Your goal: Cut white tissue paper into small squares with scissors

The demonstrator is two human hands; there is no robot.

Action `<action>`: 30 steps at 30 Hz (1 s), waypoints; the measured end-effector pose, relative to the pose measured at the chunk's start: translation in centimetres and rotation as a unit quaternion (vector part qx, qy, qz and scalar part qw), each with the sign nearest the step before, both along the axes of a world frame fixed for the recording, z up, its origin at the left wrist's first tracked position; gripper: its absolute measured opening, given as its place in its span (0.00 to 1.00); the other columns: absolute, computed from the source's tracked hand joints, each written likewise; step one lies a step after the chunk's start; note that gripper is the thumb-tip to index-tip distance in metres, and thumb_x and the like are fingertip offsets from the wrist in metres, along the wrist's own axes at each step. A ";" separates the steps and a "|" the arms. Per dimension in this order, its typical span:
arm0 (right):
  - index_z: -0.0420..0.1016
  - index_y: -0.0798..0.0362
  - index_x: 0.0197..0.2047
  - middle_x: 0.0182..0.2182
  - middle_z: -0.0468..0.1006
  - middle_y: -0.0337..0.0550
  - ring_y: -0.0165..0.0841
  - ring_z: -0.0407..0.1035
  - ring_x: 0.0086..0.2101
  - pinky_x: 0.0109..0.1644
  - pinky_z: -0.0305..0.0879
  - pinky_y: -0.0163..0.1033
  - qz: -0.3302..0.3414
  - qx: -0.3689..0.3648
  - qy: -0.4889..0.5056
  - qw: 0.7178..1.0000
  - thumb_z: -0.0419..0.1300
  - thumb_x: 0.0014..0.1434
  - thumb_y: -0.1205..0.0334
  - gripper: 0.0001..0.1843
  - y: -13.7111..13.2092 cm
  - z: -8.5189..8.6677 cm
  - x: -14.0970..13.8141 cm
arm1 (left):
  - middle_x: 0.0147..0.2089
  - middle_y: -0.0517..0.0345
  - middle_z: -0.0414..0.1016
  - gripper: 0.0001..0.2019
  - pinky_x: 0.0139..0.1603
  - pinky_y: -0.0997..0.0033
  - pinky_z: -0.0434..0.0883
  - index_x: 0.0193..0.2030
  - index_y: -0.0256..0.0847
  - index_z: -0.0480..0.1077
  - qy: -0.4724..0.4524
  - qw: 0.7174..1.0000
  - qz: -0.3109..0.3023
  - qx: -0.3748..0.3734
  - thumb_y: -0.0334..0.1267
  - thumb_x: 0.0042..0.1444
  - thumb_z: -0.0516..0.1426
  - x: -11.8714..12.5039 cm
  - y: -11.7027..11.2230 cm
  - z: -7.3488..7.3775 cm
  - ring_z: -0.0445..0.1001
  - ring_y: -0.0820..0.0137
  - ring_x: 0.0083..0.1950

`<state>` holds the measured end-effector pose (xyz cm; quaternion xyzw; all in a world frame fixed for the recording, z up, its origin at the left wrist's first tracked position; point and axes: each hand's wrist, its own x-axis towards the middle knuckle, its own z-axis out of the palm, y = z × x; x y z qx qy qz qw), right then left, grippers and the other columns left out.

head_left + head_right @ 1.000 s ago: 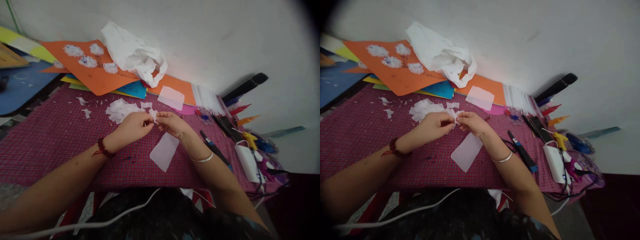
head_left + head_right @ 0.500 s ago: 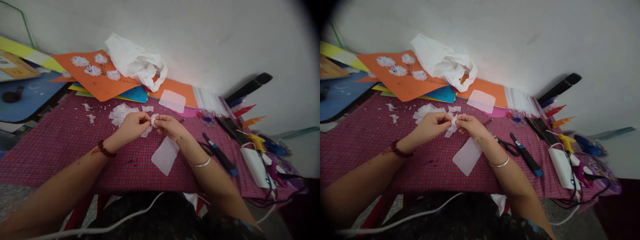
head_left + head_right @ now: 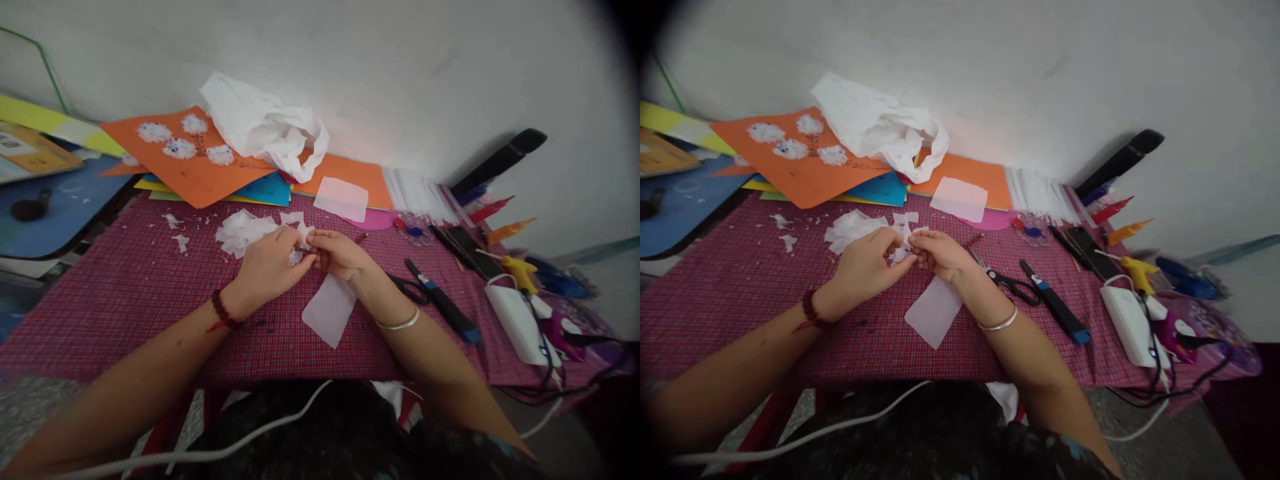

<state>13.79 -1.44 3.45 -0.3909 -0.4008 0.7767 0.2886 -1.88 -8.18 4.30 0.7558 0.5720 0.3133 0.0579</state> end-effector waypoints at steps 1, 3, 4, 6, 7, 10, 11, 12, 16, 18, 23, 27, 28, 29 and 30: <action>0.70 0.53 0.27 0.17 0.69 0.29 0.21 0.60 0.18 0.22 0.57 0.29 0.004 -0.006 0.006 1.000 0.71 0.46 0.62 0.13 -0.1 -0.1 0.0 | 0.36 0.55 0.74 0.07 0.34 0.67 0.64 0.37 0.40 0.66 -0.001 1.000 -0.001 0.008 0.40 0.59 0.58 0.0 0.0 -0.1 0.70 0.67 0.34; 0.69 0.53 0.26 0.17 0.68 0.29 0.21 0.60 0.18 0.22 0.56 0.29 0.014 -0.017 0.018 1.000 0.71 0.47 0.62 0.13 -0.3 -0.1 -0.1 | 0.35 0.55 0.74 0.04 0.35 0.67 0.64 0.37 0.40 0.66 -0.008 1.000 -0.002 0.012 0.36 0.60 0.56 -0.1 0.0 -0.2 0.70 0.68 0.34; 0.69 0.53 0.26 0.17 0.68 0.29 0.21 0.60 0.18 0.22 0.56 0.30 0.019 -0.021 0.021 0.999 0.70 0.48 0.62 0.13 -0.3 -0.1 -0.1 | 0.35 0.56 0.73 0.02 0.35 0.67 0.63 0.36 0.40 0.66 -0.014 1.000 -0.001 0.010 0.35 0.60 0.55 -0.1 0.1 -0.3 0.69 0.69 0.34; 0.68 0.53 0.25 0.18 0.67 0.29 0.21 0.59 0.19 0.23 0.55 0.30 0.023 -0.027 0.025 0.999 0.69 0.49 0.62 0.12 -0.5 -0.1 -0.2 | 0.33 0.57 0.72 0.03 0.34 0.67 0.63 0.34 0.40 0.65 -0.027 1.000 -0.001 0.003 0.32 0.59 0.54 -0.3 0.2 -0.4 0.69 0.69 0.33; 0.68 0.53 0.25 0.18 0.67 0.29 0.21 0.58 0.19 0.23 0.54 0.30 0.023 -0.029 0.025 0.999 0.69 0.49 0.62 0.12 -0.5 -0.1 -0.2 | 0.32 0.57 0.72 0.04 0.34 0.68 0.63 0.33 0.40 0.64 -0.036 0.999 -0.002 0.000 0.31 0.59 0.53 -0.4 0.3 -0.4 0.68 0.70 0.32; 0.68 0.53 0.26 0.18 0.66 0.29 0.21 0.58 0.20 0.23 0.53 0.31 0.021 -0.026 0.022 0.999 0.70 0.48 0.61 0.13 -0.6 -0.3 -0.1 | 0.29 0.59 0.70 0.04 0.33 0.68 0.62 0.31 0.41 0.63 -0.068 0.998 -0.002 0.000 0.30 0.57 0.53 -0.8 0.6 -0.3 0.66 0.71 0.30; 0.68 0.53 0.26 0.18 0.66 0.29 0.21 0.57 0.20 0.23 0.53 0.31 0.020 -0.024 0.021 0.999 0.71 0.48 0.60 0.14 -0.5 -0.3 -0.1 | 0.28 0.60 0.69 0.05 0.32 0.69 0.61 0.31 0.41 0.63 -0.077 0.997 0.000 0.000 0.30 0.56 0.53 -1.0 0.7 -0.2 0.66 0.71 0.29; 0.68 0.53 0.26 0.18 0.66 0.29 0.21 0.57 0.20 0.23 0.53 0.31 0.019 -0.021 0.018 0.999 0.71 0.47 0.59 0.15 -0.4 -0.4 0.1 | 0.28 0.60 0.69 0.04 0.31 0.69 0.61 0.30 0.41 0.64 -0.083 0.997 0.004 -0.001 0.30 0.55 0.53 -1.3 0.9 -0.1 0.66 0.71 0.29; 0.67 0.52 0.27 0.20 0.66 0.30 0.22 0.58 0.21 0.24 0.54 0.32 -0.003 0.024 -0.011 1.000 0.71 0.46 0.58 0.16 0.4 0.2 0.7 | 0.29 0.59 0.72 0.03 0.32 0.69 0.62 0.31 0.41 0.68 -0.105 0.994 0.041 0.007 0.32 0.55 0.54 -3.6 2.0 0.6 0.68 0.71 0.30; 0.67 0.51 0.26 0.21 0.67 0.31 0.23 0.58 0.21 0.25 0.56 0.33 -0.027 0.085 -0.048 0.995 0.69 0.49 0.59 0.13 1.0 1.0 0.7 | 0.29 0.58 0.73 0.04 0.33 0.69 0.63 0.33 0.39 0.70 -0.131 0.988 0.074 0.029 0.34 0.56 0.54 -5.0 2.6 1.0 0.69 0.71 0.31; 0.66 0.51 0.26 0.19 0.66 0.33 0.24 0.58 0.21 0.27 0.57 0.35 -0.004 0.252 -0.180 0.951 0.61 0.58 0.65 0.10 2.4 3.4 -1.5 | 0.28 0.57 0.75 0.07 0.34 0.68 0.63 0.31 0.39 0.73 -0.161 0.976 0.139 0.049 0.38 0.57 0.56 -7.6 3.6 1.6 0.69 0.71 0.30; 0.68 0.52 0.27 0.21 0.70 0.35 0.25 0.62 0.22 0.29 0.59 0.35 0.072 0.338 -0.237 0.908 0.57 0.59 0.70 0.09 2.6 4.4 -4.2 | 0.30 0.55 0.76 0.09 0.33 0.66 0.63 0.31 0.41 0.74 -0.161 0.975 0.145 0.048 0.41 0.57 0.56 -8.2 3.9 1.6 0.70 0.68 0.31; 0.69 0.53 0.28 0.23 0.72 0.37 0.25 0.63 0.23 0.29 0.60 0.35 0.105 0.357 -0.252 0.893 0.56 0.58 0.71 0.08 2.7 4.6 -4.6 | 0.29 0.55 0.75 0.09 0.34 0.65 0.63 0.31 0.41 0.73 -0.159 0.975 0.145 0.045 0.41 0.57 0.56 -8.2 3.8 1.6 0.70 0.68 0.31; 0.70 0.53 0.28 0.24 0.73 0.38 0.26 0.63 0.24 0.30 0.60 0.36 0.134 0.383 -0.273 0.872 0.56 0.57 0.73 0.08 2.9 4.7 -4.8 | 0.29 0.56 0.74 0.09 0.34 0.65 0.62 0.30 0.41 0.73 -0.158 0.976 0.143 0.039 0.41 0.57 0.57 -8.2 3.8 1.7 0.69 0.67 0.31; 0.71 0.53 0.28 0.24 0.74 0.38 0.26 0.64 0.25 0.31 0.59 0.36 0.155 0.414 -0.301 0.845 0.56 0.56 0.73 0.08 3.1 4.7 -4.8 | 0.27 0.57 0.72 0.09 0.34 0.64 0.60 0.29 0.41 0.71 -0.161 0.978 0.128 0.025 0.42 0.57 0.56 -8.1 3.7 1.8 0.68 0.68 0.31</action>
